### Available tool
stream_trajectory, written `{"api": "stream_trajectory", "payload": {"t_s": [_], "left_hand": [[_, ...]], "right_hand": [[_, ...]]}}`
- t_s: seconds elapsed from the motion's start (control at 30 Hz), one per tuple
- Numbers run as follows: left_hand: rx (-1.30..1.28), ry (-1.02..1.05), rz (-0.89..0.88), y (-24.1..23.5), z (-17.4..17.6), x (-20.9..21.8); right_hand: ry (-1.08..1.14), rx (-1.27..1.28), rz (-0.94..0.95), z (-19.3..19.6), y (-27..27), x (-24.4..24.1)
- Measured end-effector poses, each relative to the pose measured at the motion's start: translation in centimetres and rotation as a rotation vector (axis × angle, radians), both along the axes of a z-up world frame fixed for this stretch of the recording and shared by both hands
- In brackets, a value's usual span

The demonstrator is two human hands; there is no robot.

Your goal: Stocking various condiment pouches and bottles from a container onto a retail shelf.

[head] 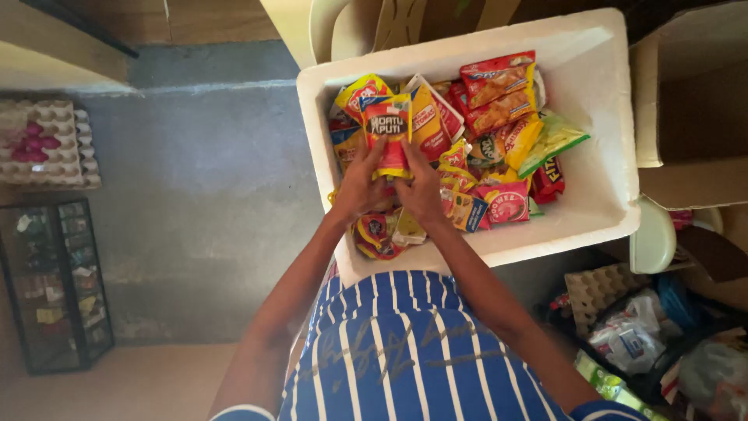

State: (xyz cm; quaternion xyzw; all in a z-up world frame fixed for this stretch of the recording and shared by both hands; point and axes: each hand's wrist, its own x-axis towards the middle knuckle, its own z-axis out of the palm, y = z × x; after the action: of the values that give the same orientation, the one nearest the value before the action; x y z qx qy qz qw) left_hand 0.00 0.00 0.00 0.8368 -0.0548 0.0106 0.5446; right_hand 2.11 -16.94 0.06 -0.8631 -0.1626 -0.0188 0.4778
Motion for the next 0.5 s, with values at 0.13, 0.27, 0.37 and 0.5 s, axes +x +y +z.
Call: {"api": "stream_trajectory", "payload": {"t_s": [0.13, 0.27, 0.37, 0.5], "left_hand": [[-0.021, 0.003, 0.016, 0.2, 1.1, -0.2], [-0.157, 0.059, 0.133, -0.8, -2.1, -0.6], [-0.461, 0.139, 0.189, -1.2, -4.2, -0.4], [-1.034, 0.406, 0.107, 0.3, -1.3, 0.1]], "right_hand": [[0.015, 0.012, -0.057, -2.3, -1.2, -0.3], [-0.025, -0.012, -0.056, -1.4, -1.0, -0.2], [0.078, 0.055, -0.066, -0.2, -0.6, 0.2], [0.913, 0.670, 0.013, 1.6, -1.5, 2.0]]}}
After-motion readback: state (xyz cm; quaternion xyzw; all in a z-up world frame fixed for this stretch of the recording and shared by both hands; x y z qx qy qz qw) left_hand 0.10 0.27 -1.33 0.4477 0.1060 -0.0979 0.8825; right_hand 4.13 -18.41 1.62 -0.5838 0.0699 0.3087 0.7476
